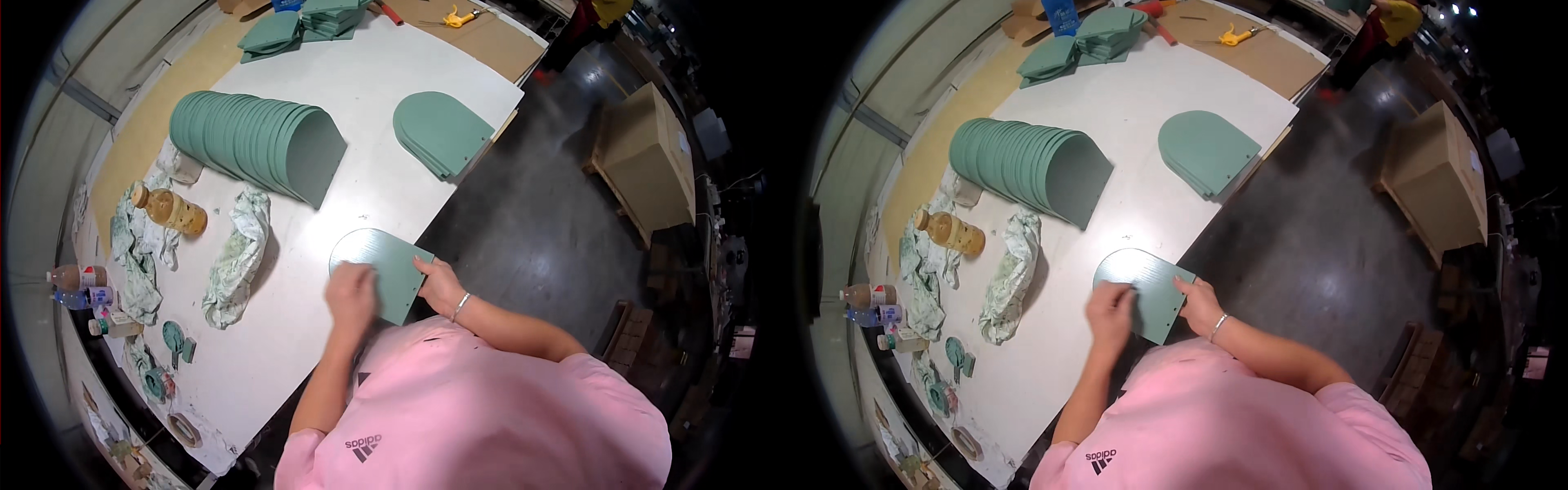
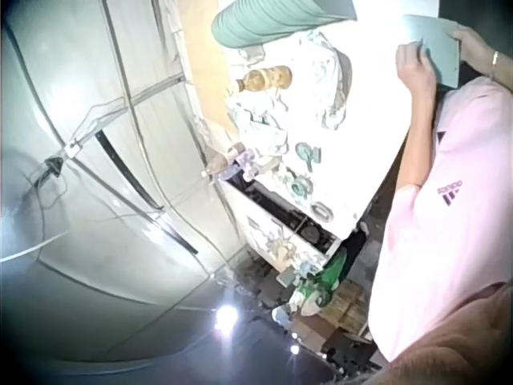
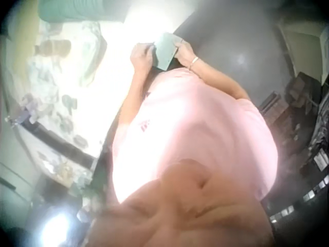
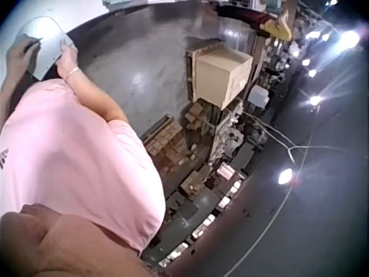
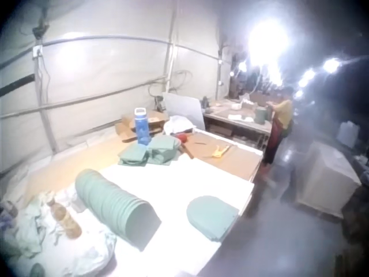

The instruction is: The person wipes green curved panels with a cloth, applies liquid from a bottle to the cloth, and cleans the panels. The person then scrapes the edges of the panels using a small blade and by hand.

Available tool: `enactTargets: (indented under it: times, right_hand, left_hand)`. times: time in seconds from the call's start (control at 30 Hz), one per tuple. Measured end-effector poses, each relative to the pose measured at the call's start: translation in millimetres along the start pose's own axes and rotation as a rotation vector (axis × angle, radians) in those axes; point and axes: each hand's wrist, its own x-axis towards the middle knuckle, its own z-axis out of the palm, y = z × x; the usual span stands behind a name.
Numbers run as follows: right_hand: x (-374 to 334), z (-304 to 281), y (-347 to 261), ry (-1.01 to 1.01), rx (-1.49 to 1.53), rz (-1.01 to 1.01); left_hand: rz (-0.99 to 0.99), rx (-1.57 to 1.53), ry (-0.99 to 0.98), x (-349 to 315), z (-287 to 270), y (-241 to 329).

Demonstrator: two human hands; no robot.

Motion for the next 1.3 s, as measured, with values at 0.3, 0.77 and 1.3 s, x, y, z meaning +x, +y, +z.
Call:
enactTargets:
  times: [0.3,0.77,1.3]
  right_hand:
    - [-1.7,-9.7,-3.7,-0.163,0.001,0.131]
    - [2.3,-15.1,-3.0,-0.265,-0.004,0.268]
    - [-2.3,-9.4,0.4,-0.243,-0.043,0.229]
  left_hand:
    - [0.035,0.293,0.047,50.8,25.0,-13.3]
    - [0.225,0.332,-0.070,46.0,47.0,21.2]
    - [-0.014,0.380,0.099,60.6,22.9,-14.2]
